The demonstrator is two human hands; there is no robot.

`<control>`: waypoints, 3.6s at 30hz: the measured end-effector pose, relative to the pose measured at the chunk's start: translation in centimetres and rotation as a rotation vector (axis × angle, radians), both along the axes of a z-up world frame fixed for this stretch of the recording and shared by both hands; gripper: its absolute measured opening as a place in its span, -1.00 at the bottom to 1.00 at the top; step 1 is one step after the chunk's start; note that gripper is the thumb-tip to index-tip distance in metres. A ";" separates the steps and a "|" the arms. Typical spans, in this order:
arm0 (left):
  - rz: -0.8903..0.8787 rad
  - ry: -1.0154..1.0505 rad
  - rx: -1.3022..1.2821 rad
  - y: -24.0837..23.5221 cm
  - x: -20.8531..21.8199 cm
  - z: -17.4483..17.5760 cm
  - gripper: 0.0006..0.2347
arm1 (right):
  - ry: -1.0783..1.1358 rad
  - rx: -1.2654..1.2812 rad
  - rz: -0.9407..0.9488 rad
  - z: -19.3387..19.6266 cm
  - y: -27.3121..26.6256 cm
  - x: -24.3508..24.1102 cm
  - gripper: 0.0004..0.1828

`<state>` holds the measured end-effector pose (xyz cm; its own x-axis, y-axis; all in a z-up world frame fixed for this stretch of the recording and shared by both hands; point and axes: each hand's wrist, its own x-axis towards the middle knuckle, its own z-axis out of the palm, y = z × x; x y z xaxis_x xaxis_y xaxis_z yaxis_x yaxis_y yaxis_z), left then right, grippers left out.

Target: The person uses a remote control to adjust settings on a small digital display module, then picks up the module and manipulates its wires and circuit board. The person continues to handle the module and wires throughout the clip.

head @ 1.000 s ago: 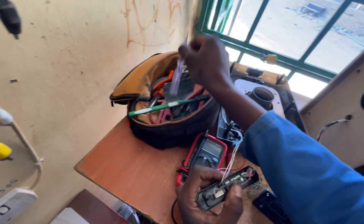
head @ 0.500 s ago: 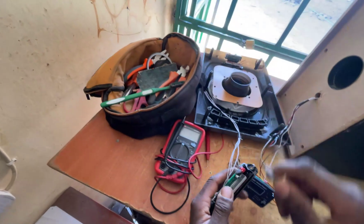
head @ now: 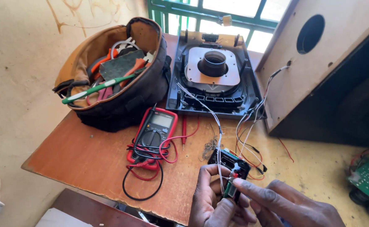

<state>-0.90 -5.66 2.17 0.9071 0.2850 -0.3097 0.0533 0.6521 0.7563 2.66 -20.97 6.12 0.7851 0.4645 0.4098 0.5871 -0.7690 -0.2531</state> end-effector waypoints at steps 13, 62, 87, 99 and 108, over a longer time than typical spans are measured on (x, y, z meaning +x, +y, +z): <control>-0.181 -0.130 -0.242 0.8 1.6 -3.0 -0.38 | 0.331 0.218 -0.034 -1.4 -0.4 0.5 -0.53; 0.012 0.037 -0.090 -0.5 1.6 -1.2 -0.52 | 0.385 0.439 0.291 -3.4 1.2 3.4 -0.64; 0.077 0.186 -0.099 0.1 1.8 -0.1 -0.58 | 0.146 0.404 0.348 -2.8 3.5 1.3 -0.53; -0.280 0.174 0.284 -0.5 2.0 -0.9 -0.53 | 0.415 0.616 -0.078 1.6 4.7 1.3 -0.68; -0.233 -0.107 -0.303 1.0 2.4 -2.4 -0.59 | 0.515 0.327 -0.267 6.6 5.4 4.9 -0.68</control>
